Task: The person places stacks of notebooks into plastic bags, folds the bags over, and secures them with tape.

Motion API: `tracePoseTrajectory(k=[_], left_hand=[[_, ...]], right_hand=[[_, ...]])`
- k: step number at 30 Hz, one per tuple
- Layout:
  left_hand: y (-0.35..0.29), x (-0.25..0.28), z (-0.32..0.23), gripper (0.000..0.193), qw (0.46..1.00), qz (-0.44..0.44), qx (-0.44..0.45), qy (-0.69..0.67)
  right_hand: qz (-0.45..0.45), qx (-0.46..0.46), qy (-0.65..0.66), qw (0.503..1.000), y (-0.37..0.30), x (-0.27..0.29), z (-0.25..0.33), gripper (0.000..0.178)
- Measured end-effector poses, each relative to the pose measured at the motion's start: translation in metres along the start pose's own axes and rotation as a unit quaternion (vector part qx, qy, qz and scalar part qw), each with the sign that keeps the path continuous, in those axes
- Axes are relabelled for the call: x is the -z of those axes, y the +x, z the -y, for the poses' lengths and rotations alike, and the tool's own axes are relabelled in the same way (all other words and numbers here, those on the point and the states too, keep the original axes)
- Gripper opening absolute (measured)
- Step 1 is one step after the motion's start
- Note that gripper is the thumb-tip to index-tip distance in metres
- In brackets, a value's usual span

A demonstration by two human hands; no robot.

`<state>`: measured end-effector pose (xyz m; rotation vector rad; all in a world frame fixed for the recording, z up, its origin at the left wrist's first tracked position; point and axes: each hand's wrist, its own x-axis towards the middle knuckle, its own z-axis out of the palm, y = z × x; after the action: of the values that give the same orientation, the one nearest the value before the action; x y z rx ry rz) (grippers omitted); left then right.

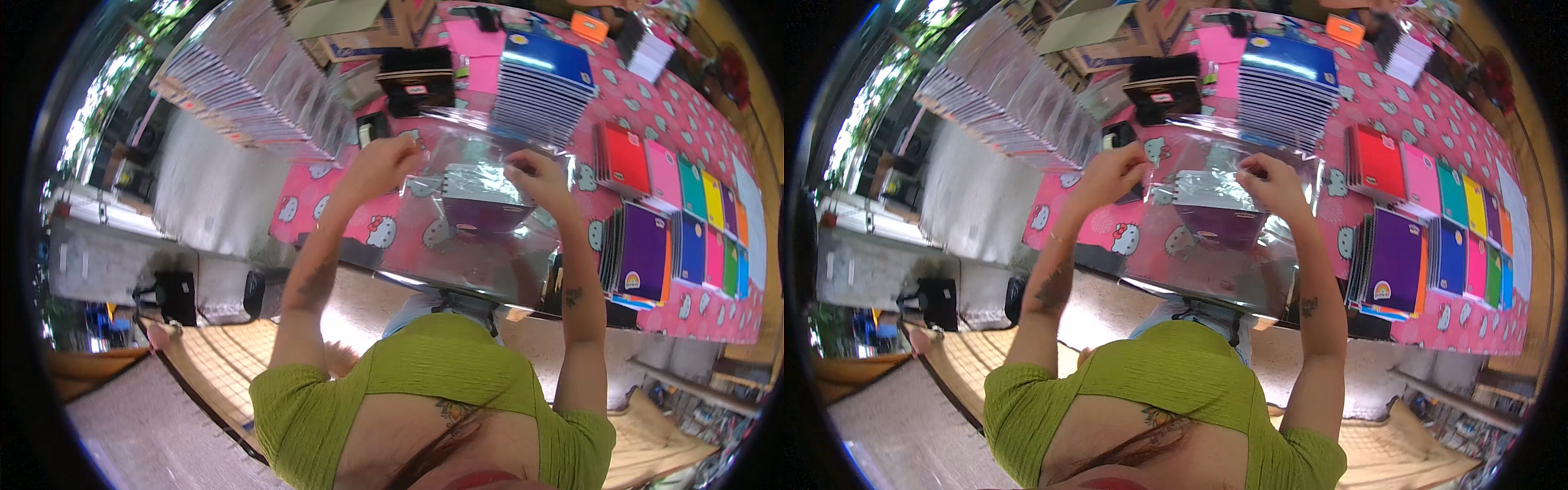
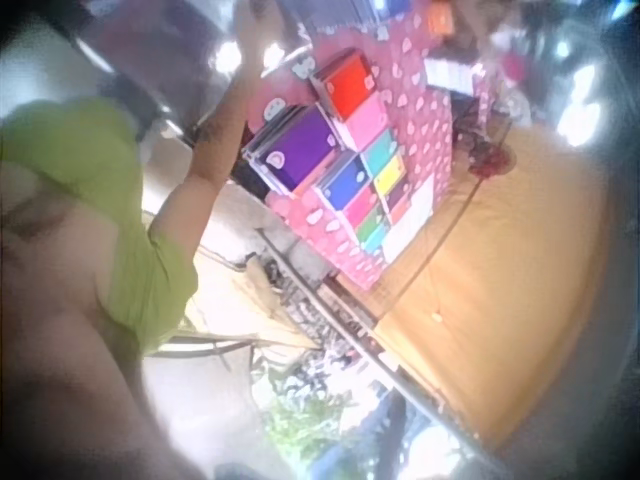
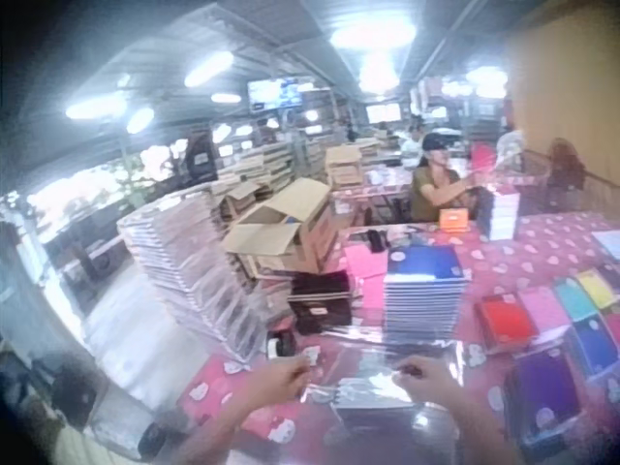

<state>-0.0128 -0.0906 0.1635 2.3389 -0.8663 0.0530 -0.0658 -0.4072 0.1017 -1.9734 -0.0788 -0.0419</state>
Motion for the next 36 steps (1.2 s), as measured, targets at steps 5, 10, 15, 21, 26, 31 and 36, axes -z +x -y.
tracePoseTrajectory(k=[5, 10, 15, 21, 26, 31, 36], left_hand=[[0.125, -0.021, -0.048, 0.026, 0.929, 0.287, -0.232, 0.042], [0.156, -0.134, 0.060, 0.034, 0.805, 0.527, 0.013, -0.271], [0.106, -0.118, 0.078, 0.049, 0.893, 0.401, 0.013, -0.203], [0.038, -0.088, -0.064, 0.058, 0.958, -0.021, -0.196, 0.208], [0.053, -0.090, -0.077, 0.066, 0.969, 0.158, -0.103, 0.157], [0.025, -0.066, -0.072, 0.073, 1.000, 0.008, 0.009, -0.017], [-0.077, -0.116, 0.045, 0.100, 0.914, -0.049, 0.075, -0.396]], right_hand=[[-0.009, -0.013, 0.004, 1.000, 0.001, 0.000, -0.004, 0.037], [-0.022, -0.020, -0.009, 1.000, -0.002, -0.003, 0.000, 0.040], [-0.042, 0.014, -0.050, 0.998, -0.009, -0.012, 0.014, 0.055], [-0.178, 0.080, 0.002, 0.981, -0.051, -0.015, 0.033, 0.051], [0.386, -0.036, 0.218, 0.896, -0.101, -0.100, 0.027, 0.052], [0.013, -0.055, 0.787, 0.615, -0.091, -0.165, -0.052, 0.062], [-0.099, -0.065, 0.483, 0.868, -0.085, -0.064, -0.079, 0.072]])
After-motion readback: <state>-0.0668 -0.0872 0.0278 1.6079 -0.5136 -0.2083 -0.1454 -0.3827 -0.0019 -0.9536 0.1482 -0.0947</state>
